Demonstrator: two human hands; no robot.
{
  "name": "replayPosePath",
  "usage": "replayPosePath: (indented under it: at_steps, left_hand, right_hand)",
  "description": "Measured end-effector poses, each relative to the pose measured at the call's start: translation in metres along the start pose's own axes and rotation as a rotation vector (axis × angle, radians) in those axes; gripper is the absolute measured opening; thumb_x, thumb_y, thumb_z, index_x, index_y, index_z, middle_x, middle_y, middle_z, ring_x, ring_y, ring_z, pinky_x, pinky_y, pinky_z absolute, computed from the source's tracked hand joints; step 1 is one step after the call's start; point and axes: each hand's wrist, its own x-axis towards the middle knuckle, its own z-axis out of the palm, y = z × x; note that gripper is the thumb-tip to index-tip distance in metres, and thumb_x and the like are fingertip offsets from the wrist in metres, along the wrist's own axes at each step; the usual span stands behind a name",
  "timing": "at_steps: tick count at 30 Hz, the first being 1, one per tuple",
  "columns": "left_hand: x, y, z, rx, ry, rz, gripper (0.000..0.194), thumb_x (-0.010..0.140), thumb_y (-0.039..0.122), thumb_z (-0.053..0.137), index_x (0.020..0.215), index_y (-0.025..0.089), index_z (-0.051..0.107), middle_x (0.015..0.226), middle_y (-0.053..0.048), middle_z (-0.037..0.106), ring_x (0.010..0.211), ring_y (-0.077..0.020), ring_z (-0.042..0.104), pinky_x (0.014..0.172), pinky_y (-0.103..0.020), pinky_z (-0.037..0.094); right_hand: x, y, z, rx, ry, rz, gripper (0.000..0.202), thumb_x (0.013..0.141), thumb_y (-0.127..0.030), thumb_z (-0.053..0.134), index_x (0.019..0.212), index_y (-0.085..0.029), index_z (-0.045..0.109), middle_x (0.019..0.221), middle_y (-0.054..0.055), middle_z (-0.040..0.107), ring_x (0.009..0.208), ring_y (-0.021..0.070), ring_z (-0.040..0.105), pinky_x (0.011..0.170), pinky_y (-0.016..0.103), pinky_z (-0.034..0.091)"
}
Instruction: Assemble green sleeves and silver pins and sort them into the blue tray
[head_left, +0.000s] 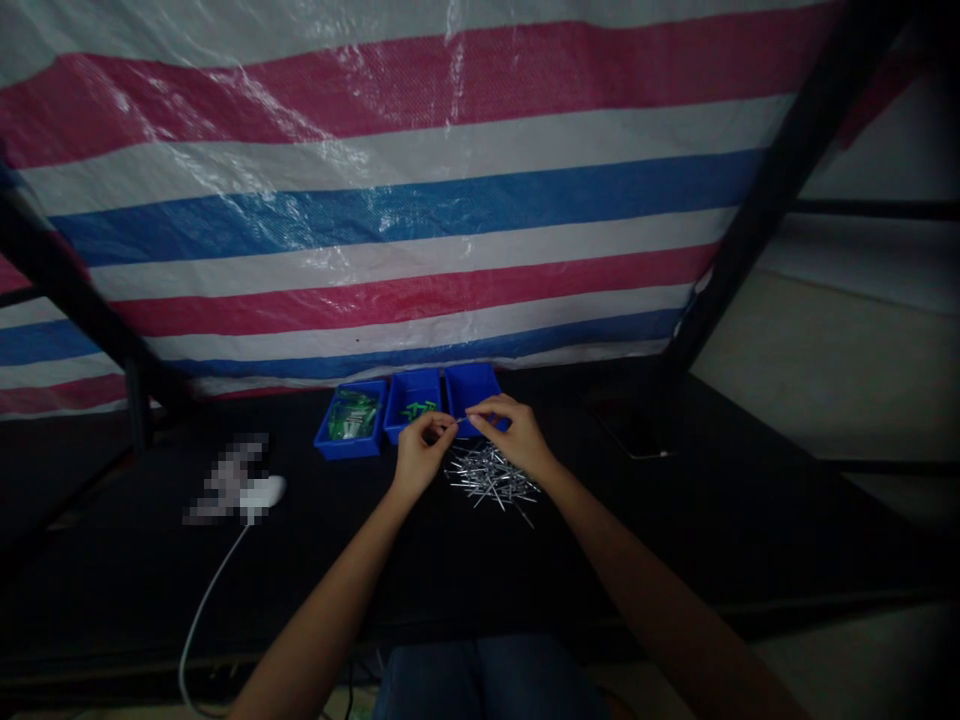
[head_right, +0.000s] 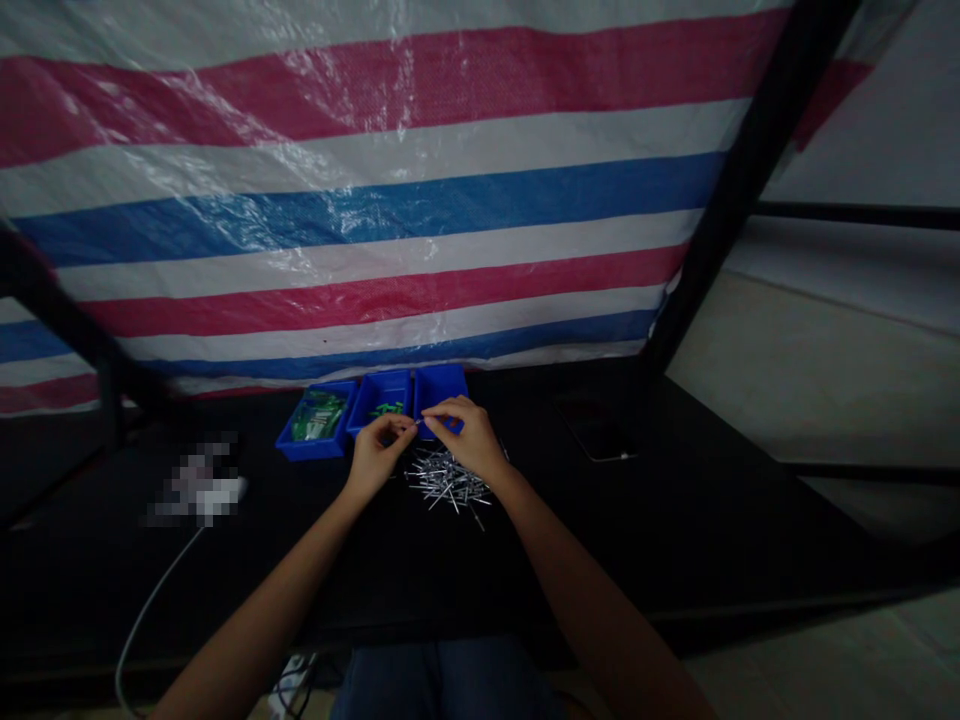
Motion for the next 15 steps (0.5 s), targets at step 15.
replayPosePath:
  at_steps: [15]
  left_hand:
    - [0.003,-0.008,0.002,-0.217,0.062,-0.064,0.024,0.071,0.031,0.066,0.089,0.015,0.067,0.079,-0.005,0.066,0.067,-0.0121,0.058,0.064,-0.024,0.045]
  right_hand:
    - [-0.007,0.014,0.003,-0.257,-0.086,0.079,0.014,0.074,-0.021,0.061,0.084,-0.022,0.071,0.073,0.002,0.066,0.062,0.0119,0.057,0.062,0.024,0.045]
